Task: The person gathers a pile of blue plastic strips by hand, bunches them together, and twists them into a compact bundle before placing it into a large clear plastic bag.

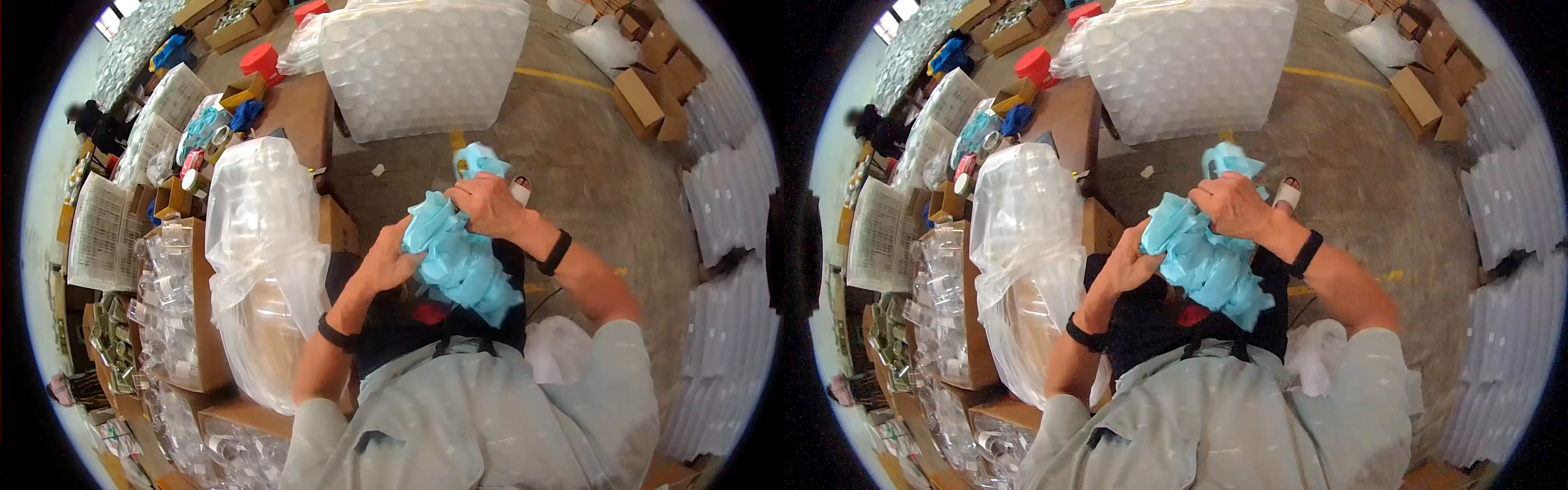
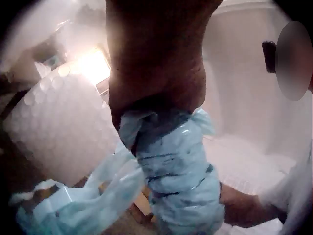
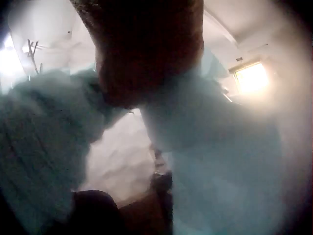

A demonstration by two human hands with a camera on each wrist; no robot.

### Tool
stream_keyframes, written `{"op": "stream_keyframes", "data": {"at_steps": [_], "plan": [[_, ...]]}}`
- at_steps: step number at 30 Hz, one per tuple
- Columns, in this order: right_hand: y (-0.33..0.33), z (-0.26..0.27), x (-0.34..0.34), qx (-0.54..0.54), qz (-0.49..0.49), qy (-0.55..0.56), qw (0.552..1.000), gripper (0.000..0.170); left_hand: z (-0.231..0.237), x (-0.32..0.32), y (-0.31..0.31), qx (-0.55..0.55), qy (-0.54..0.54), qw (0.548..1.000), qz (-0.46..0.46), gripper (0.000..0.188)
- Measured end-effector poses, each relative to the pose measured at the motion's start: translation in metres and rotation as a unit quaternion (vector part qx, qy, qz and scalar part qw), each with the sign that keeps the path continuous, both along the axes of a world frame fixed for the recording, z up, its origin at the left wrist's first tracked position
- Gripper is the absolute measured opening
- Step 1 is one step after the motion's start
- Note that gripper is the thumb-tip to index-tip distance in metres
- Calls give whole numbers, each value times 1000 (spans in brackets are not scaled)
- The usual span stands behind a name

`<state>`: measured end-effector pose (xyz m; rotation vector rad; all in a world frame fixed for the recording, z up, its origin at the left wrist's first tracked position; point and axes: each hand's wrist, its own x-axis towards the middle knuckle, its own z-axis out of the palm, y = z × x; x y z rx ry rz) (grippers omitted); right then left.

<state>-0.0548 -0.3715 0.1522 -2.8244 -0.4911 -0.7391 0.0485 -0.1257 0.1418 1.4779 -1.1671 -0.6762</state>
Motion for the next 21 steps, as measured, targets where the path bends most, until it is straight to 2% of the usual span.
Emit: {"op": "stream_keyframes", "data": {"at_steps": [1,2,4,5,6,7,8,10,13,15,16,17,19,20,21], "plan": [[0,-7,2,48,20,-32,998,16,-3,-6,1,1,1,1000,-3,49],[0,-13,3,48,17,-32,998,16,-5,-12,2,-9,81,996,24,48],[2,-27,4,119,14,-12,993,25,-23,-25,4,-34,224,972,67,46],[6,-34,4,119,12,-11,993,25,-24,-32,1,-33,224,972,65,46],[13,-43,2,277,25,35,960,25,-26,-40,-2,-72,324,935,126,48],[21,-47,0,427,38,79,900,28,-26,-44,-4,-109,417,883,185,50],[27,-54,-3,508,31,105,854,29,-31,-40,-8,-128,414,887,161,52],[49,-70,-14,569,-74,204,794,31,-33,-37,-16,-144,412,886,156,49],[82,-66,-14,497,-276,447,691,35,-33,-32,-23,-152,385,895,170,42],[95,-59,-8,443,-334,548,625,37,-32,-26,-18,-119,305,931,164,40],[98,-55,-5,430,-344,574,606,39,-34,-20,-18,-82,255,943,196,37],[99,-56,-5,429,-343,574,607,39,-37,-20,-19,-83,254,943,198,37],[99,-56,-5,555,-228,513,614,51,-37,-24,-21,-137,58,962,227,35],[100,-56,-6,611,-168,478,609,57,-32,-28,-24,-146,53,959,239,34],[102,-57,-9,610,-168,479,609,57,-34,-28,-23,-146,54,958,240,34]]}}
